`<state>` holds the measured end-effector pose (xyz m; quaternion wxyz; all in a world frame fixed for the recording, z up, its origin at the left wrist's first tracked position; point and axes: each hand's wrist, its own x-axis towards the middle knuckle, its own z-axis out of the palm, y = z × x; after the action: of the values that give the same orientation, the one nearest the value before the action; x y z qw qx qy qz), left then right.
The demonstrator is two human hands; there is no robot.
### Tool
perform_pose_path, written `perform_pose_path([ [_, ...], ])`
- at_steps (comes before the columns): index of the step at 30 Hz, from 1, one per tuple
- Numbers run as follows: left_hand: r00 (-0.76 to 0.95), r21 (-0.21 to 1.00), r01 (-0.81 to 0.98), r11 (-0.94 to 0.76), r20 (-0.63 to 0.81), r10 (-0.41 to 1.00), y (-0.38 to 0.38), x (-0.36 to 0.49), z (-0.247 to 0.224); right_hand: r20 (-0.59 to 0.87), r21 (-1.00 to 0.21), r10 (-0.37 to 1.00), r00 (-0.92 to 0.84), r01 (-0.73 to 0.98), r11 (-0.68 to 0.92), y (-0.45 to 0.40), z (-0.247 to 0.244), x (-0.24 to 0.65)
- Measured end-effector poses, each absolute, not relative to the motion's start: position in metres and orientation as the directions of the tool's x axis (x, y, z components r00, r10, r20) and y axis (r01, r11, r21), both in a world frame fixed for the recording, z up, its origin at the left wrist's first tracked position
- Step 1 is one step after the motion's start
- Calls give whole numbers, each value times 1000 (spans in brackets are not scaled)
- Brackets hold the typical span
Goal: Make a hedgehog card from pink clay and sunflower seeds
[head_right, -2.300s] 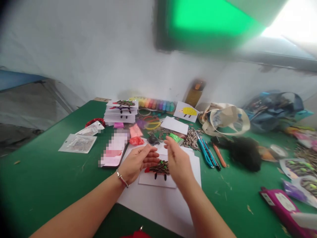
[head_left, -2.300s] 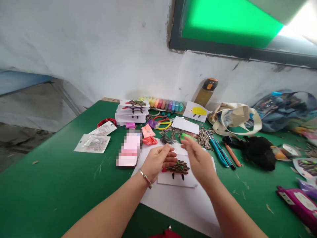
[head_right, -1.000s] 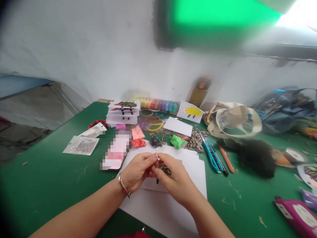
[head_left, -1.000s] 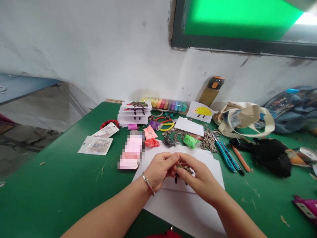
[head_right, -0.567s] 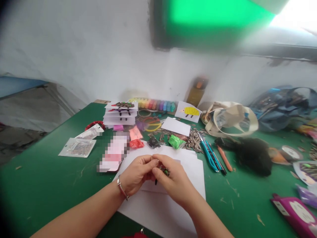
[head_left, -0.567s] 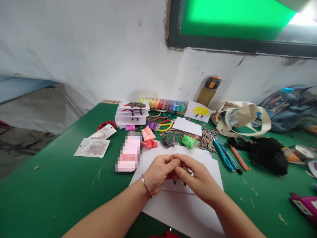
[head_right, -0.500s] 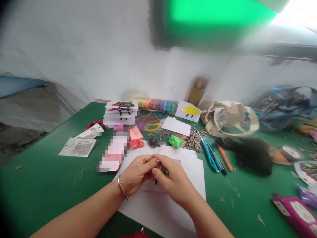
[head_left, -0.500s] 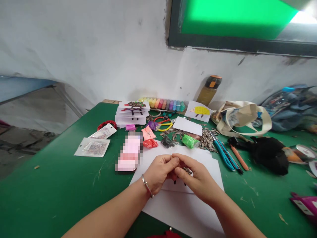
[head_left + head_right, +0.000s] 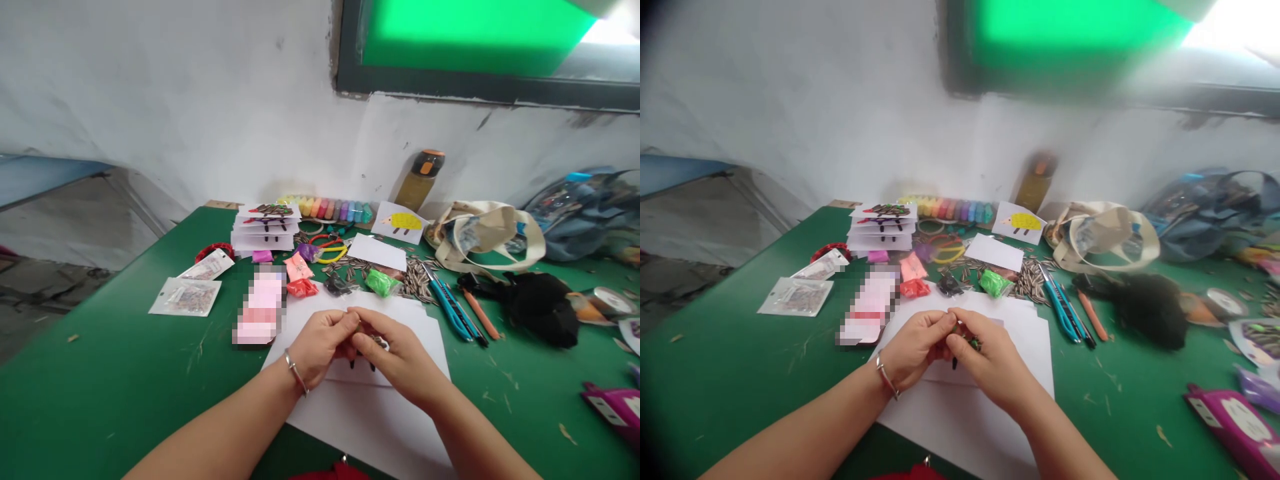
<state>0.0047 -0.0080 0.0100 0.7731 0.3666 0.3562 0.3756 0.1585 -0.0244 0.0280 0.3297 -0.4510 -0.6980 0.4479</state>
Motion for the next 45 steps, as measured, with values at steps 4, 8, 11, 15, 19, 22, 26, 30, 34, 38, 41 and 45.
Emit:
perform_pose_path([
  [4,449,865,-281,416,-265,854,-10,6,9,43,-948,918,-394,274,162,-24,32,155],
  [8,453,864,-281,417,-264,851,-11,7,11,25,-945,920,-391,290,149,-23,32,154],
  [11,460,876,-250,412,-267,847,-11,7,12,4,-917,938,-347,372,142,-23,27,155],
  [15,497,888,-221,403,-253,830,-13,9,12,48,-857,958,-282,481,185,-25,19,157],
  [19,534,870,-265,416,-226,815,-15,9,12,175,-772,944,-280,556,308,-25,16,159],
  [22,546,834,-302,463,-247,801,-15,7,15,209,-770,931,-299,537,345,-24,18,162],
  [26,556,794,-354,494,-246,794,-14,4,17,173,-803,930,-326,500,324,-23,25,162],
  [30,571,809,-352,470,-213,793,-16,5,15,171,-795,924,-342,505,335,-24,29,158],
  [34,579,780,-358,513,-245,778,-18,8,12,155,-793,920,-359,511,333,-25,29,158],
  [38,587,752,-368,547,-268,764,-16,6,16,151,-815,928,-342,489,312,-23,29,163],
  [41,576,759,-378,531,-256,776,-15,2,21,145,-831,919,-367,459,315,-23,33,165],
  [45,598,773,-377,510,-218,772,-17,4,20,113,-827,914,-391,473,304,-24,35,161],
])
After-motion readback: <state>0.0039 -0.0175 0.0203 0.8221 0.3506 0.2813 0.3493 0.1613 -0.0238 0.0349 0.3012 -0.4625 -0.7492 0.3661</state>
